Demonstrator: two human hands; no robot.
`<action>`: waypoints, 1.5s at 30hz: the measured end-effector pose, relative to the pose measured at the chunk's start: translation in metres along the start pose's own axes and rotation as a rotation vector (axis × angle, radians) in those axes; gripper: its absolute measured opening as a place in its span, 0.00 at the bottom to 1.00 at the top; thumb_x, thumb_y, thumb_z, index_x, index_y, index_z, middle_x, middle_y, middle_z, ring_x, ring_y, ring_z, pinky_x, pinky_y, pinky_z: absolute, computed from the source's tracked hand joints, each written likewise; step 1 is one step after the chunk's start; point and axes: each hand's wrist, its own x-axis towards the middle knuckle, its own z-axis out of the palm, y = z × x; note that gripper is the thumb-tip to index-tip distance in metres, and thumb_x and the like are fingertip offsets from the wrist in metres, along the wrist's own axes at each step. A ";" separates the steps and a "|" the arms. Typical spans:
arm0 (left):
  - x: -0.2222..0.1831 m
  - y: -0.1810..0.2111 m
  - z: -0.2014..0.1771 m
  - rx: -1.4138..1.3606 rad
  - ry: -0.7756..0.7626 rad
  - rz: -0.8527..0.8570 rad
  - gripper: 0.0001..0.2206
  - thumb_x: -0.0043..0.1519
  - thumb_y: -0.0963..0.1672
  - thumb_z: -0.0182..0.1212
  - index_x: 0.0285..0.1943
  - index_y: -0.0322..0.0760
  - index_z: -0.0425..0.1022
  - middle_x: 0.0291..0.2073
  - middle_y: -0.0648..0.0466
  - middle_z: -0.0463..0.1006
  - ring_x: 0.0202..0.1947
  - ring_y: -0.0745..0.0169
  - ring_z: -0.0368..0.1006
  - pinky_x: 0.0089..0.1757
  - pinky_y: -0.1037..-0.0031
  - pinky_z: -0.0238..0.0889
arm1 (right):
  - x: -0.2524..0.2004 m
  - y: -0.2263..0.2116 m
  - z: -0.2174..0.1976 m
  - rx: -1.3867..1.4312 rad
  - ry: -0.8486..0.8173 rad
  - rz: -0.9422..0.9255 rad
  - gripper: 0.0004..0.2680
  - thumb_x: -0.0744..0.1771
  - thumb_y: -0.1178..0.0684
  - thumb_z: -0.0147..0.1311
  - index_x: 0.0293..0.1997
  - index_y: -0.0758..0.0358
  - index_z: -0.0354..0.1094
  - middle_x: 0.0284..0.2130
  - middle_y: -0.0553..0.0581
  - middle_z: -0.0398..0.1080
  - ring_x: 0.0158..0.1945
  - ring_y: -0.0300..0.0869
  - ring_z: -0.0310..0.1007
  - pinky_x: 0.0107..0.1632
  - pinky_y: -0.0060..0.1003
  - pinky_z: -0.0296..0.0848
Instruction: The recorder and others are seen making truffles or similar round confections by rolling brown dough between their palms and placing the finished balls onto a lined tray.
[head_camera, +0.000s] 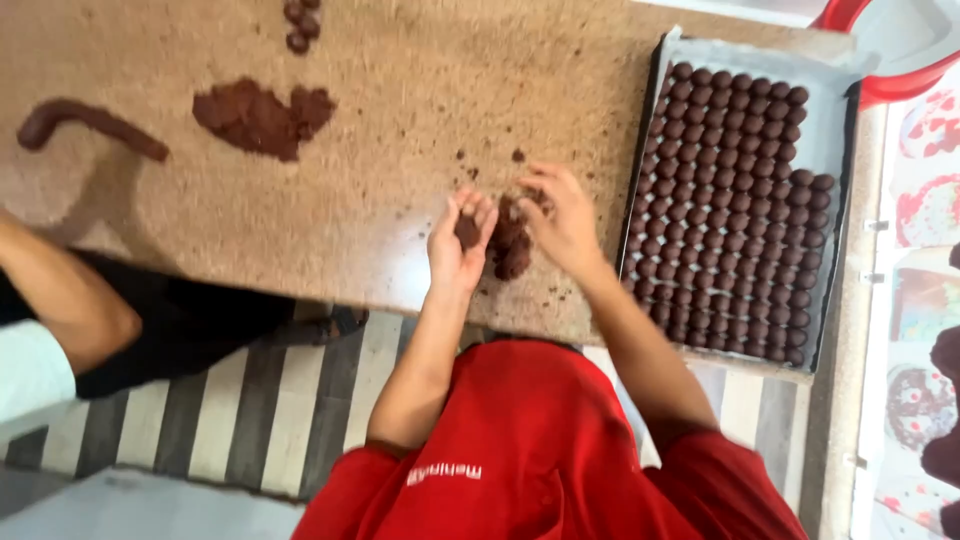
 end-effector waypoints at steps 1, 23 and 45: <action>-0.008 0.004 0.019 0.001 -0.011 -0.006 0.17 0.71 0.48 0.56 0.62 0.32 0.68 0.50 0.48 0.77 0.53 0.52 0.77 0.57 0.60 0.73 | 0.006 -0.013 0.009 -0.007 0.011 -0.003 0.10 0.65 0.58 0.60 0.51 0.63 0.75 0.56 0.60 0.71 0.45 0.44 0.76 0.45 0.33 0.76; -0.072 -0.016 0.117 0.640 -0.488 0.300 0.36 0.74 0.60 0.32 0.86 0.42 0.37 0.84 0.51 0.37 0.84 0.49 0.35 0.75 0.50 0.30 | -0.033 -0.038 0.047 0.567 0.024 -0.043 0.30 0.74 0.41 0.36 0.81 0.65 0.20 0.81 0.66 0.24 0.84 0.54 0.20 0.80 0.55 0.24; -0.082 -0.010 0.118 0.767 -0.352 0.203 0.36 0.70 0.59 0.23 0.82 0.39 0.28 0.82 0.51 0.29 0.81 0.52 0.29 0.72 0.58 0.30 | -0.022 -0.103 0.012 0.296 -0.146 -0.065 0.29 0.71 0.53 0.27 0.74 0.65 0.03 0.76 0.66 0.09 0.80 0.59 0.11 0.78 0.51 0.24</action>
